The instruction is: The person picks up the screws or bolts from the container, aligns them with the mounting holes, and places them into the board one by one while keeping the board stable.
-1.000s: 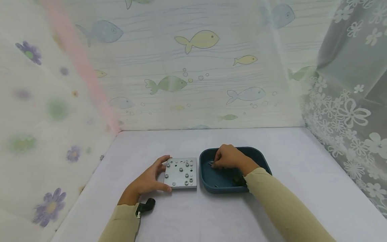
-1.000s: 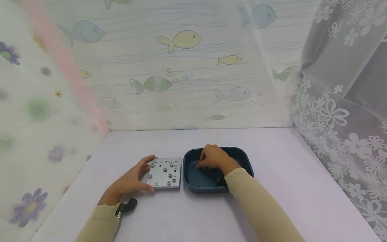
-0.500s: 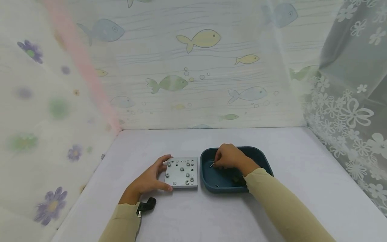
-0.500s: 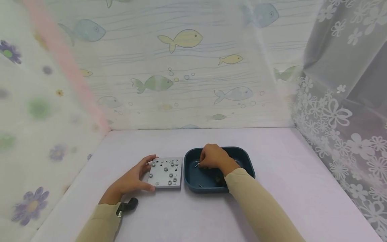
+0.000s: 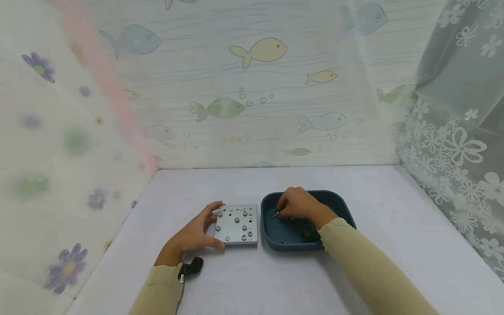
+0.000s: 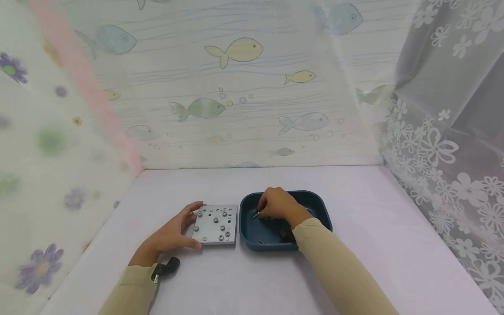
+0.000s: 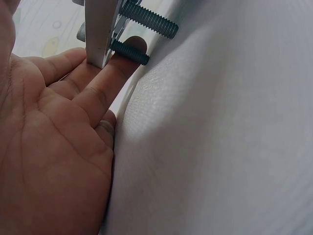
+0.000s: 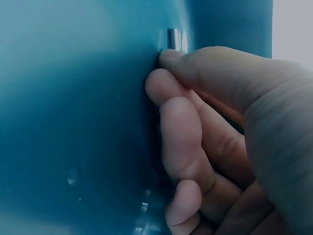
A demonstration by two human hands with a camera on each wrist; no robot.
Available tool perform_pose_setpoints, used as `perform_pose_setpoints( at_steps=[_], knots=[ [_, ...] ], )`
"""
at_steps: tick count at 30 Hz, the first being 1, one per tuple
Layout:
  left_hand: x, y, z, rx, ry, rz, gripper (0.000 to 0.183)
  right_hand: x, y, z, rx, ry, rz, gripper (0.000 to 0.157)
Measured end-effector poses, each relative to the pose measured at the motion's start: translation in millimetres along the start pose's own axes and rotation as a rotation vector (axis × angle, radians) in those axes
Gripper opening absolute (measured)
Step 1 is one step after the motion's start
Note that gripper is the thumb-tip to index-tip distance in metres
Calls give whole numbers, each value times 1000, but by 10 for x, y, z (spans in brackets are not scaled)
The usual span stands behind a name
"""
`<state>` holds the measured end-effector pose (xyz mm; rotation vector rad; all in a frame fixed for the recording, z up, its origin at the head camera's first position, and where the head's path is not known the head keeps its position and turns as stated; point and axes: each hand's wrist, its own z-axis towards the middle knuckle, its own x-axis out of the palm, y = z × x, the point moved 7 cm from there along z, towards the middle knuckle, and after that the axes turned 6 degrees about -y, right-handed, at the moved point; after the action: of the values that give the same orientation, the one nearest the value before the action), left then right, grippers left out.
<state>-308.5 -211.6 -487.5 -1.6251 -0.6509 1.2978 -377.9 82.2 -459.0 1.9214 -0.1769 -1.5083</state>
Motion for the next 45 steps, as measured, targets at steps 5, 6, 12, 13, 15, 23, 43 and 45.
perform_pose_setpoints(
  at_steps=[5,6,12,13,15,23,43,45],
  knots=[
    [2,1,5,1,1,-2,128,-2,5,-7,-2,18,-4,8],
    [3,-1,6,2,2,-4,128,-3,4,-7,-4,21,-5,7],
    [10,9,29,13,10,-15,127,-11,-14,3,-12,26,-20,4],
    [10,15,34,14,10,-18,127,-10,-19,6,-13,27,-19,5],
    [13,21,36,14,10,-21,127,-9,-23,12,-15,29,-14,5],
    [21,6,25,1,6,-9,128,-62,7,-11,-21,28,8,4],
    [-5,43,33,-8,-4,-1,128,-314,164,-148,-106,-64,115,4],
    [-5,40,34,-7,-3,-1,128,-360,174,-186,-119,-92,127,5]
  ],
)
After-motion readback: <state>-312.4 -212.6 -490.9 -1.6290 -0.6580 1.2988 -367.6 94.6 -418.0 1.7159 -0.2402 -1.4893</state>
